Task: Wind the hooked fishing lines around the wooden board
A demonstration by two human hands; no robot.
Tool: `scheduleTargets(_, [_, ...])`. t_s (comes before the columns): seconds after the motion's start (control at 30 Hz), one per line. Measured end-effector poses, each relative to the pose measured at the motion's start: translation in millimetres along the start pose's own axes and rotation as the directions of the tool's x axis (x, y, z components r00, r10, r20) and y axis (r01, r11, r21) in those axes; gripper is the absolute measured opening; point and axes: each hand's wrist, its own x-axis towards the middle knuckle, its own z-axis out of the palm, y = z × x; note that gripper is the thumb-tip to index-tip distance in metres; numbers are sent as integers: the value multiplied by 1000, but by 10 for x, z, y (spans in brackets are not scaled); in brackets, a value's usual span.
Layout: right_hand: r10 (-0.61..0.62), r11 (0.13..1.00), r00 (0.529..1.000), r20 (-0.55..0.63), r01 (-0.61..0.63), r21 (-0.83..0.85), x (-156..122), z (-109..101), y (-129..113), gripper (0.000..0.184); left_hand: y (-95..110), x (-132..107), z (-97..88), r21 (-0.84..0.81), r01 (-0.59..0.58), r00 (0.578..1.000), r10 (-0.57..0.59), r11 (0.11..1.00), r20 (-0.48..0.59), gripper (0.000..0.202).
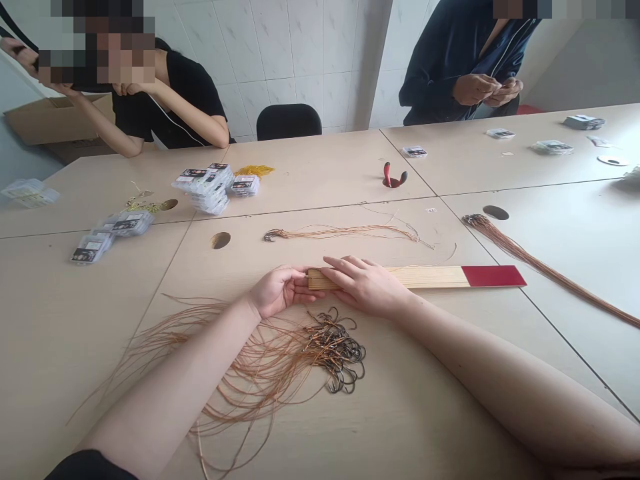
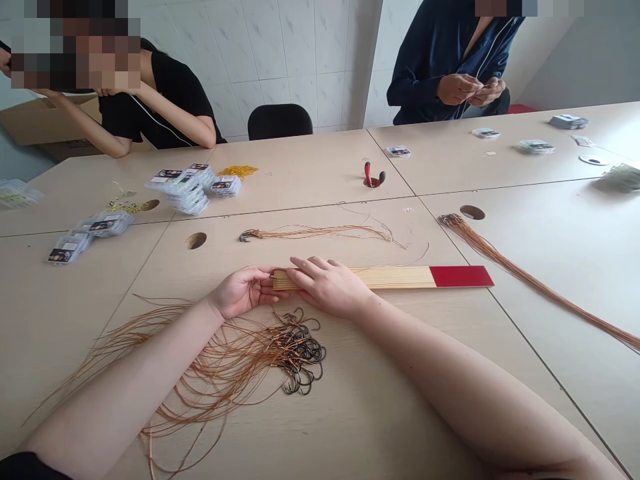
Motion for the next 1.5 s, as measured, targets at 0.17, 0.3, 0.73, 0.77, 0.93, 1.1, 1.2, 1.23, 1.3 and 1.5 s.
scheduleTargets(0.17, [-14, 1000, 1000, 8, 14, -22, -2, -4, 0, 36, 7, -6, 15, 15, -1, 1000, 1, 1000, -28, 29])
scheduleTargets(0.3, [-14, 1000, 1000, 7, 15, -26, 1, 0, -4, 34, 12, -10, 34, 30, -4, 999, 6, 1000, -46, 29])
scheduleTargets(0.73, [-11, 1000, 1000, -6, 11, 18, 6, 6, -1, 39, 15, -12, 74, 106, -1, 999, 7, 994, -50, 17])
scheduleTargets(0.77, [-10, 1000, 1000, -7, 10, 19, 4, 12, 2, 40, 15, -14, 79, 116, -4, 999, 10, 993, -52, 16])
scheduleTargets(0.93, [-5, 1000, 1000, -2, 5, 20, -7, 34, 9, 42, 5, -17, 93, 175, -11, 998, 22, 984, -65, 17])
scheduleTargets(1.1, [-21, 1000, 1000, -2, 21, 6, -8, 20, 0, 42, -6, -15, 69, 133, -11, 997, 20, 991, -73, 22])
scheduleTargets(1.2, [-21, 1000, 1000, 4, 21, -2, -5, 8, -1, 42, -2, -16, 65, 105, -10, 997, 18, 994, -80, 24])
scheduleTargets(1.23, [-19, 1000, 1000, 7, 19, -2, -3, 5, 0, 42, 0, -16, 65, 100, -10, 997, 18, 995, -80, 24])
scheduleTargets(1.3, [-16, 1000, 1000, 10, 16, 1, 1, 0, 1, 42, 3, -16, 66, 99, -10, 997, 17, 995, -71, 25])
scheduleTargets(1.5, [-6, 1000, 1000, 6, 6, 9, 5, 1, -7, 44, -6, -13, 50, 153, -11, 999, 17, 988, -37, 31])
